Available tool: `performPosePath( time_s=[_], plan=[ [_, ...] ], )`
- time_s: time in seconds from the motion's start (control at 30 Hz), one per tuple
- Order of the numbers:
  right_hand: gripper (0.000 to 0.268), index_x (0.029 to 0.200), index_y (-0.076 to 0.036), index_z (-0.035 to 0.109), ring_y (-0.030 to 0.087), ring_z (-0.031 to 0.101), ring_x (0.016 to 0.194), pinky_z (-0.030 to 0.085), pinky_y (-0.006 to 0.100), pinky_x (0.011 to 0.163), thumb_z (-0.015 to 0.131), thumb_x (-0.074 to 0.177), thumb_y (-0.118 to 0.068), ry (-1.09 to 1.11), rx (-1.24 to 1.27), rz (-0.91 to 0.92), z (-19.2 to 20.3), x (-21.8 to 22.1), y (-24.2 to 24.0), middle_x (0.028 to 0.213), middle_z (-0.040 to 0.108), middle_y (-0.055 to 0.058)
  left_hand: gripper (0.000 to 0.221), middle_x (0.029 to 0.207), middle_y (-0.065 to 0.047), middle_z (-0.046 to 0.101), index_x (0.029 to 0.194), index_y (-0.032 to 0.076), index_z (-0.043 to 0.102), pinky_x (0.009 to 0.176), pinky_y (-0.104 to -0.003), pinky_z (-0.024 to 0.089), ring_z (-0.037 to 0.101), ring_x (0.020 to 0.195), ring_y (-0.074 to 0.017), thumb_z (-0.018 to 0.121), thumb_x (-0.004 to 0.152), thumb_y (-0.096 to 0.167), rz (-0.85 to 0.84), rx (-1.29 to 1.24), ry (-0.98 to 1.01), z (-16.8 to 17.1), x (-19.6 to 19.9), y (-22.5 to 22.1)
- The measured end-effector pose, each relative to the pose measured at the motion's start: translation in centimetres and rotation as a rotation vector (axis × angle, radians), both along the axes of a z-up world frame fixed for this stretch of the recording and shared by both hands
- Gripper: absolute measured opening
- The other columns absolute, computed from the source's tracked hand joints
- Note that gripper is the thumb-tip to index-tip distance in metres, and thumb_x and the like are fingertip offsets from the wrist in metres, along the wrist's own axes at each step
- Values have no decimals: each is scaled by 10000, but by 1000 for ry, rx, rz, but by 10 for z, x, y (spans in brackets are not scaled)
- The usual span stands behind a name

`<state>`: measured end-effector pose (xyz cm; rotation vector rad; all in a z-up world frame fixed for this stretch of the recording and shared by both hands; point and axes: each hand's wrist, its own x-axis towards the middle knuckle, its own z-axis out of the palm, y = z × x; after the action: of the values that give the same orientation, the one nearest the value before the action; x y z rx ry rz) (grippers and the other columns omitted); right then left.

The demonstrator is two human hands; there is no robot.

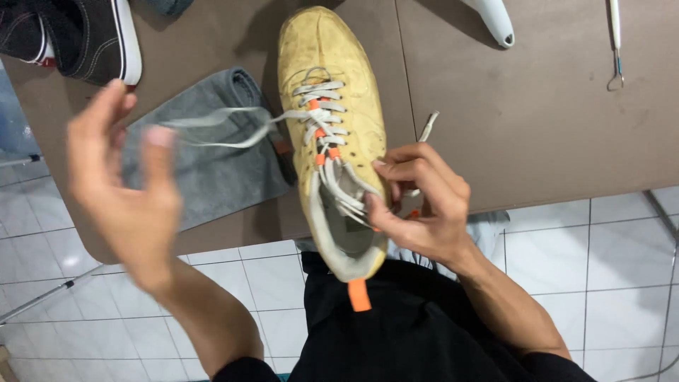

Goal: Unlacing a yellow sneaker by pulling the white laces through the eyelets one by one, occasionally using a small metal tool to assist.

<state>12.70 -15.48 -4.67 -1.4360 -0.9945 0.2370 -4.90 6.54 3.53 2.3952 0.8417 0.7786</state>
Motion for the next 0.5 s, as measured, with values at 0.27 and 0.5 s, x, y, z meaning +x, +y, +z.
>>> performPosePath(
  time_s=[0.27,0.5],
  plan=[
    [282,1146,138,570,319,633,976,545,374,893,614,989,-91,199,8,-106,-18,20,-15,1052,629,262,397,1361,-157,611,1332,17,614,1183,-418,444,591,1317,-313,668,1008,241,-150,-261,-51,-33,18,-60],
    [378,1220,85,597,183,609,951,509,293,888,621,993,-216,229,-135,-58,-26,41,-12,1077,629,124,991,1528,-301,368,1639,51,134,1066,-587,473,490,1350,-476,784,917,244,34,-1113,-652,-109,41,-124]
  ],
)
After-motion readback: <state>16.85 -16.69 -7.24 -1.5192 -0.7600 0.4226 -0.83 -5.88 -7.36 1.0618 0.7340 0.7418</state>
